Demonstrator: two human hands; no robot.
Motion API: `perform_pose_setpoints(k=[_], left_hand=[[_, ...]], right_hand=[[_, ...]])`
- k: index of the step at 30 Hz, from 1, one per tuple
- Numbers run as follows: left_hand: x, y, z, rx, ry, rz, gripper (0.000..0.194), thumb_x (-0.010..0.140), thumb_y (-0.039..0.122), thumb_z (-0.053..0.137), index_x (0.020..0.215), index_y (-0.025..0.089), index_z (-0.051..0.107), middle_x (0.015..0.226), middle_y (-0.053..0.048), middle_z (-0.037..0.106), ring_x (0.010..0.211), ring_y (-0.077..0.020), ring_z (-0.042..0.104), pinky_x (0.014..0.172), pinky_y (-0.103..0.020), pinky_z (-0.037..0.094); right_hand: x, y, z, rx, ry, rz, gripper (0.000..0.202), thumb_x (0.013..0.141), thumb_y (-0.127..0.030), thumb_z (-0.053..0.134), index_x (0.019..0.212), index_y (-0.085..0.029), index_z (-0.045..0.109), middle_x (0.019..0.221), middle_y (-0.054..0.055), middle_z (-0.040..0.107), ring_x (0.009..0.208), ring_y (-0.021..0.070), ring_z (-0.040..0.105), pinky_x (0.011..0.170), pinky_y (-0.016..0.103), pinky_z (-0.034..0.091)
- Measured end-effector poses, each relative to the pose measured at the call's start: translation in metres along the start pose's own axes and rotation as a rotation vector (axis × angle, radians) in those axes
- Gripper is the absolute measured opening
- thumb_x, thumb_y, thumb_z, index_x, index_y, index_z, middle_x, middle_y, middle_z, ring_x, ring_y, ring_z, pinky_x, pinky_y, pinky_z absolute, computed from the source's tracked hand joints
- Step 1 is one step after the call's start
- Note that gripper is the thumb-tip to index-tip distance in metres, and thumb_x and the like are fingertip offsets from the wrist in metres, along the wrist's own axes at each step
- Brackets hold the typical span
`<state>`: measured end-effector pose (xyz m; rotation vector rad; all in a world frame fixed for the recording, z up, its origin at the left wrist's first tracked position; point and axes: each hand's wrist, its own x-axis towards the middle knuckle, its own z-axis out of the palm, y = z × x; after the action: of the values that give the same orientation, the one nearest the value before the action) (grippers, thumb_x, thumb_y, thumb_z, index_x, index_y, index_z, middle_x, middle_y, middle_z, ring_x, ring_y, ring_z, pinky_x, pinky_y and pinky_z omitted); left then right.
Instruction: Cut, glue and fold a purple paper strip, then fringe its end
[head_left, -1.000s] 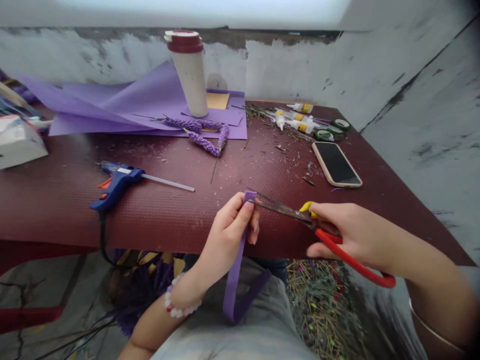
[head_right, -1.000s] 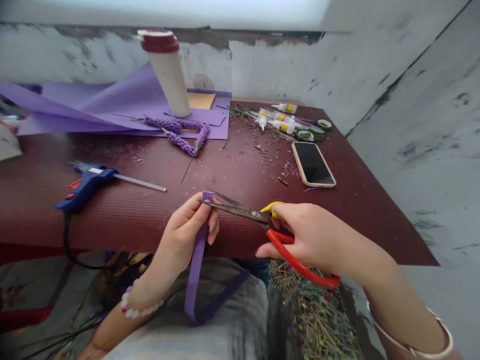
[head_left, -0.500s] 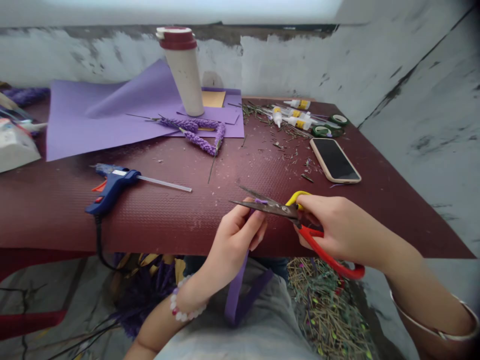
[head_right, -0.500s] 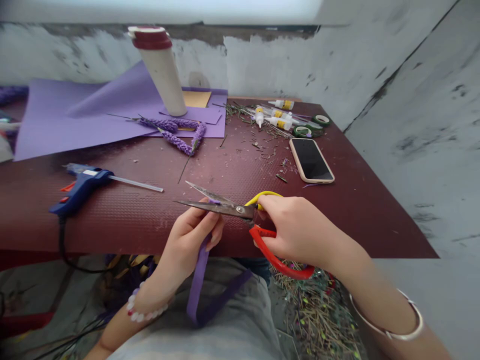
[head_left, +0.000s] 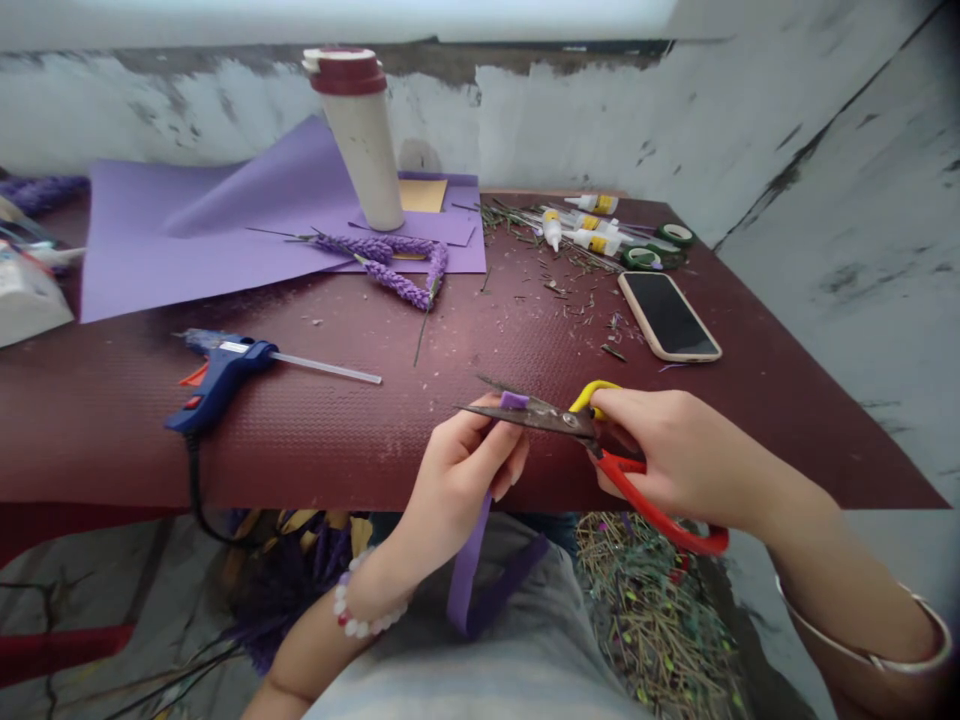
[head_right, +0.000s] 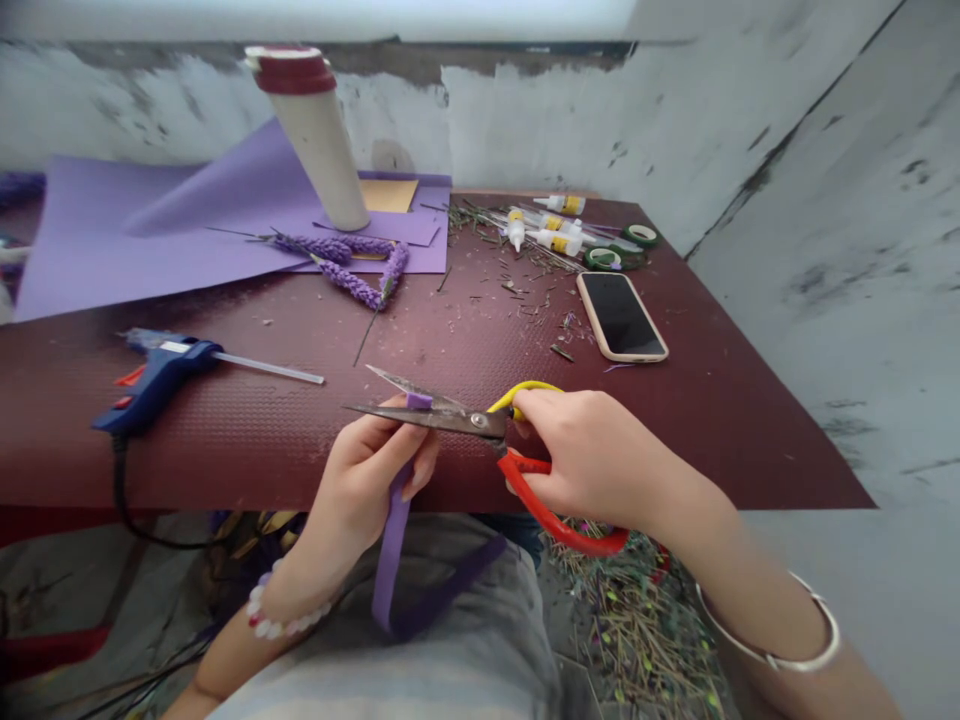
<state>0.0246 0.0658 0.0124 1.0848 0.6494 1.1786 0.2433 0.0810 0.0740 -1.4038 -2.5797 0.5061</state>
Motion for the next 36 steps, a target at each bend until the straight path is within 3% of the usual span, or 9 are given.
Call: perform_pose_setpoints(k=[7, 15, 26, 31, 34, 36], left_hand=[[-0.003, 0.002, -0.002, -0.020, -0.017, -0.022, 0.031, 0.104, 0.036, 0.060, 0.079, 0.018, 0.054, 0.058, 0.007, 0.044, 0.048, -0.0050, 0.033, 0.046, -0.022, 0.023], [-0.002, 0.003, 0.001, -0.095, 0.003, -0.015, 0.032, 0.100, 0.036, 0.065, 0.076, 0.019, 0.052, 0.057, 0.008, 0.039, 0.049, -0.0056, 0.030, 0.045, -0.020, 0.021], [0.002, 0.002, 0.004, 0.052, 0.093, -0.030, 0.040, 0.094, 0.050, 0.068, 0.074, 0.019, 0.053, 0.055, 0.007, 0.042, 0.046, -0.0060, 0.032, 0.044, -0.021, 0.025], [0.002, 0.009, 0.004, 0.113, 0.073, -0.045, 0.040, 0.097, 0.048, 0.065, 0.072, 0.018, 0.056, 0.059, 0.003, 0.055, 0.048, -0.0080, 0.045, 0.048, -0.022, 0.037], [-0.003, 0.022, 0.001, 0.209, 0.050, -0.079, 0.037, 0.102, 0.045, 0.058, 0.082, 0.016, 0.067, 0.076, -0.004, 0.070, 0.067, -0.0140, 0.064, 0.065, -0.026, 0.052], [-0.009, 0.032, -0.003, 0.276, 0.130, -0.017, 0.031, 0.103, 0.044, 0.057, 0.096, 0.019, 0.072, 0.094, -0.006, 0.075, 0.084, -0.0167, 0.069, 0.077, -0.028, 0.056]], right_hand=[[-0.002, -0.002, 0.001, 0.042, -0.039, -0.008, 0.013, 0.082, -0.021, 0.058, 0.077, -0.025, 0.046, 0.066, -0.005, 0.058, 0.053, 0.0133, 0.048, 0.053, 0.026, 0.031], [-0.006, -0.003, 0.010, -0.142, 0.070, -0.061, 0.011, 0.085, -0.019, 0.050, 0.078, -0.025, 0.043, 0.070, 0.000, 0.057, 0.054, 0.0160, 0.052, 0.055, 0.029, 0.032], [-0.005, 0.002, 0.010, -0.209, 0.097, -0.092, 0.014, 0.081, -0.013, 0.047, 0.077, -0.025, 0.042, 0.063, -0.002, 0.053, 0.050, 0.0155, 0.048, 0.054, 0.028, 0.031], [-0.001, 0.003, 0.005, -0.145, 0.014, -0.047, 0.014, 0.080, -0.013, 0.049, 0.078, -0.025, 0.043, 0.064, -0.002, 0.056, 0.052, 0.0160, 0.051, 0.055, 0.027, 0.032], [0.004, 0.002, 0.000, -0.099, -0.083, 0.018, 0.013, 0.084, -0.014, 0.049, 0.079, -0.024, 0.045, 0.069, 0.000, 0.063, 0.058, 0.0171, 0.058, 0.058, 0.027, 0.035], [0.007, 0.002, -0.003, -0.083, -0.113, 0.048, 0.012, 0.086, -0.014, 0.048, 0.079, -0.024, 0.047, 0.073, 0.002, 0.067, 0.061, 0.0174, 0.061, 0.059, 0.027, 0.036]])
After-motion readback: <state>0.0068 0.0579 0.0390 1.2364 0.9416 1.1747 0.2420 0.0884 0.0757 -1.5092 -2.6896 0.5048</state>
